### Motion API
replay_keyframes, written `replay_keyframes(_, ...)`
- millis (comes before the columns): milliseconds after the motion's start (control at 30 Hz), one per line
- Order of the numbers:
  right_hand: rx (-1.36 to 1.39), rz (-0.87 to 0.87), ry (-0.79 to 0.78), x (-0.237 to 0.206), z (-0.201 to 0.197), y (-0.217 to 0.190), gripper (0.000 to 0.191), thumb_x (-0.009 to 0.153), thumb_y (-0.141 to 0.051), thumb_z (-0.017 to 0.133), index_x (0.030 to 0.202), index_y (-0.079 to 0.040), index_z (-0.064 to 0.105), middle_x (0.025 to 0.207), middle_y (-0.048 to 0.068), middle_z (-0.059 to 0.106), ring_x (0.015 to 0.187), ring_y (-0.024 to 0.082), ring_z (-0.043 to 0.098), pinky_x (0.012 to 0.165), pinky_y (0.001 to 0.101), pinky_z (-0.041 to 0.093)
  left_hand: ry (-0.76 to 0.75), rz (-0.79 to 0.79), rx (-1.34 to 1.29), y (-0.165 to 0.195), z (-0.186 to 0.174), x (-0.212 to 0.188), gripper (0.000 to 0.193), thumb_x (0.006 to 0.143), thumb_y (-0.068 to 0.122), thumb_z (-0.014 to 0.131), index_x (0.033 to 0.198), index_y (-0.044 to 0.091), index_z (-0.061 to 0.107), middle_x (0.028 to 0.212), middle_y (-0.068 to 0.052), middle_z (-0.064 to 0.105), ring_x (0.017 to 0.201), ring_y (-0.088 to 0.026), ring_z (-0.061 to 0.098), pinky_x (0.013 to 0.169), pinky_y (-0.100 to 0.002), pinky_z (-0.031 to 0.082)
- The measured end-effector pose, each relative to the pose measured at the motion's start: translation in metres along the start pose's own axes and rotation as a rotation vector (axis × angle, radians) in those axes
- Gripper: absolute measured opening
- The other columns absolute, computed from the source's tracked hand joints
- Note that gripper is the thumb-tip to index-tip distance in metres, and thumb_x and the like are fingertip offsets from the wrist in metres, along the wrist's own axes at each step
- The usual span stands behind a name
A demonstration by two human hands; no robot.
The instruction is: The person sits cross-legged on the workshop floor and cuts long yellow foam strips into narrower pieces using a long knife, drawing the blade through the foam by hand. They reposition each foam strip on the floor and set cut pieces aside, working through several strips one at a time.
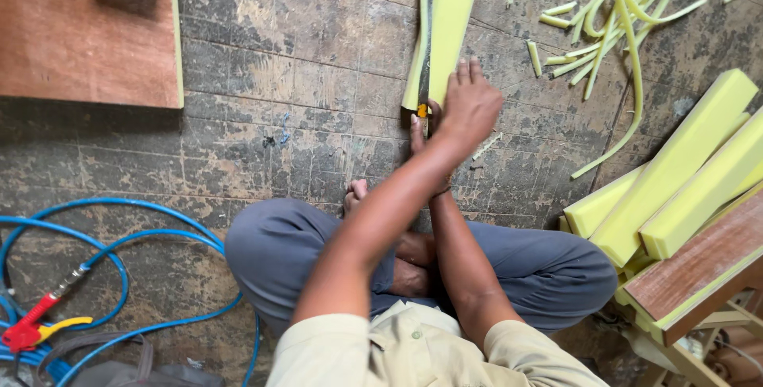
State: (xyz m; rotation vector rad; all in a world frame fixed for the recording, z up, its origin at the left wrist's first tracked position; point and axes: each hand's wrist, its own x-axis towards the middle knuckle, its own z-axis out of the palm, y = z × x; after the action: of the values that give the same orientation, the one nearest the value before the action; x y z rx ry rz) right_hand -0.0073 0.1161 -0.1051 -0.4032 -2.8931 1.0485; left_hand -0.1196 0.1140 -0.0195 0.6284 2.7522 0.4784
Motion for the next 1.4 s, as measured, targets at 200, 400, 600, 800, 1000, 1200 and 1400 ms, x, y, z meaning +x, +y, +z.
replay_keyframes(200,0.409,-0.105,0.110,0.035,0.010,-0.016,0.041,0.107,-0.017,0.061,0.143,-0.003,0.050,0.154,0.021,0.046,0.147,0.032,0.039,0.125,0.0429,0.028,-0.280,-0.225,-0.026,0.013,0.027,0.026,0.031,0.093,0.008,0.058,0.120,-0.007,0.061,0.152,-0.036,0.031,0.140,-0.052,0.036,0.115,-0.058,0.033)
replay_keyframes(400,0.164,-0.069,0.096,-0.012,0.000,-0.013,0.042,0.105,-0.018,0.065,0.142,-0.002,0.052,0.145,0.019,0.054,0.137,0.029,0.049,0.118,0.0400,0.037,-0.326,-0.248,-0.044,0.013,0.024,0.034,0.044,0.098,0.012,0.056,0.133,-0.013,0.054,0.155,-0.042,0.018,0.142,-0.058,0.027,0.116,-0.063,0.026)
replay_keyframes(600,0.280,0.016,0.039,-0.063,0.003,0.004,0.046,0.105,-0.020,0.064,0.144,-0.001,0.047,0.139,0.016,0.055,0.128,0.025,0.051,0.111,0.0369,0.040,-0.353,-0.276,-0.099,0.014,0.025,0.029,0.041,0.099,0.014,0.057,0.132,-0.011,0.057,0.159,-0.040,0.012,0.147,-0.057,0.020,0.120,-0.063,0.020)
replay_keyframes(800,0.575,0.081,-0.029,-0.048,0.011,0.002,0.051,0.106,-0.022,0.063,0.146,-0.001,0.040,0.131,0.013,0.056,0.116,0.021,0.054,0.103,0.0336,0.044,-0.365,-0.254,-0.160,0.006,0.031,0.031,0.042,0.095,0.017,0.062,0.127,-0.011,0.061,0.161,-0.037,0.009,0.147,-0.058,0.016,0.120,-0.062,0.015)
replay_keyframes(1000,0.178,-0.054,-0.332,-0.197,-0.051,0.007,0.048,0.095,-0.019,0.070,0.135,-0.001,0.050,0.113,0.015,0.062,0.101,0.030,0.060,0.089,0.0392,0.048,-0.311,-0.228,-0.095,0.012,0.033,0.025,0.044,0.095,0.017,0.062,0.129,-0.011,0.059,0.158,-0.040,0.014,0.144,-0.058,0.022,0.119,-0.062,0.018)
replay_keyframes(1200,0.102,-0.105,-0.403,-0.203,-0.089,0.020,0.045,0.085,-0.016,0.076,0.124,-0.002,0.060,0.095,0.018,0.069,0.086,0.039,0.066,0.075,0.0449,0.052,-0.116,-0.242,-0.041,-0.003,0.015,0.010,0.065,0.095,0.009,0.063,0.155,0.002,0.037,0.163,-0.030,0.019,0.149,-0.046,0.029,0.120,-0.057,0.031)
replay_keyframes(1400,0.167,-0.274,-0.315,-0.185,-0.103,-0.011,0.036,0.091,-0.005,0.070,0.125,-0.002,0.058,0.098,0.019,0.070,0.087,0.037,0.070,0.074,0.0406,0.056,0.006,-0.322,-0.020,-0.039,0.028,-0.005,0.083,0.087,-0.008,0.057,0.160,0.014,0.023,0.165,-0.020,0.003,0.148,-0.046,0.017,0.119,-0.056,0.030)
